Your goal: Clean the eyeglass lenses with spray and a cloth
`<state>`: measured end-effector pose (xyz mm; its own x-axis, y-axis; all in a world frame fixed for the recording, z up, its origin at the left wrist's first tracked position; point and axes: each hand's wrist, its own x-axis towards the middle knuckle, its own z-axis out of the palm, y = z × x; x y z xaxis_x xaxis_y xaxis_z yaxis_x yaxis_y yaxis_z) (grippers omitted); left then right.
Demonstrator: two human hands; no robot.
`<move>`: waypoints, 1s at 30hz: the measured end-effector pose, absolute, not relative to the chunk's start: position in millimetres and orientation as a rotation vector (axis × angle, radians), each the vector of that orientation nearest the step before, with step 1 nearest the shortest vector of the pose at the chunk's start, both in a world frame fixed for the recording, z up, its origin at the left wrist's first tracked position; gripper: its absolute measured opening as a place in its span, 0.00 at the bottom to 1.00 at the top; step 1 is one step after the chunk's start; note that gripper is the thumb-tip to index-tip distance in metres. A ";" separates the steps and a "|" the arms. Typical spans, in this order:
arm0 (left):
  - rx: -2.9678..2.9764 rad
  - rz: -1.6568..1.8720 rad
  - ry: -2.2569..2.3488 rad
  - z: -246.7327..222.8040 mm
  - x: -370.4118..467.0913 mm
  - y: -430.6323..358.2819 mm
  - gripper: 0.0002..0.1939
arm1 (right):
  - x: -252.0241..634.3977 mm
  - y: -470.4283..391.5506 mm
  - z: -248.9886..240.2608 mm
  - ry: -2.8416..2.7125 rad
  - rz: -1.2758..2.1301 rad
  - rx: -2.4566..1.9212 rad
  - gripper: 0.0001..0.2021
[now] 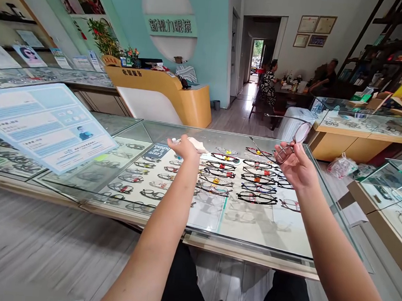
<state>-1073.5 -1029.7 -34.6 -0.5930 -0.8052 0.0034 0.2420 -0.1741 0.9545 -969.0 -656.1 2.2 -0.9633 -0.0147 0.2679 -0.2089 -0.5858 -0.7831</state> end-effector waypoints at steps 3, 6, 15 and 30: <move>0.879 -1.787 -1.217 -36.7 -1077.8 -1028.0 0.39 | -968.3 -656.7 3.5 -1.369 2.690 0.386 0.18; 0.893 -1.793 -1.208 -37.0 -1079.7 -1027.0 0.33 | -968.1 -657.2 4.7 -1.359 2.705 0.386 0.19; 0.489 -1.707 -1.236 -19.6 -1067.0 -1009.4 0.12 | -968.7 -659.8 3.3 -1.370 2.714 0.418 0.18; -0.261 -1.687 -1.743 5.0 -997.4 -929.9 0.31 | -966.7 -660.9 4.0 -1.378 2.729 0.454 0.19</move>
<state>-997.4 -929.9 5.0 -0.7431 -0.3117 0.5921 0.5817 0.1366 0.8019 -966.7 -660.9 4.0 -0.9555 -0.0861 0.2821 -0.1759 -0.6016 -0.7792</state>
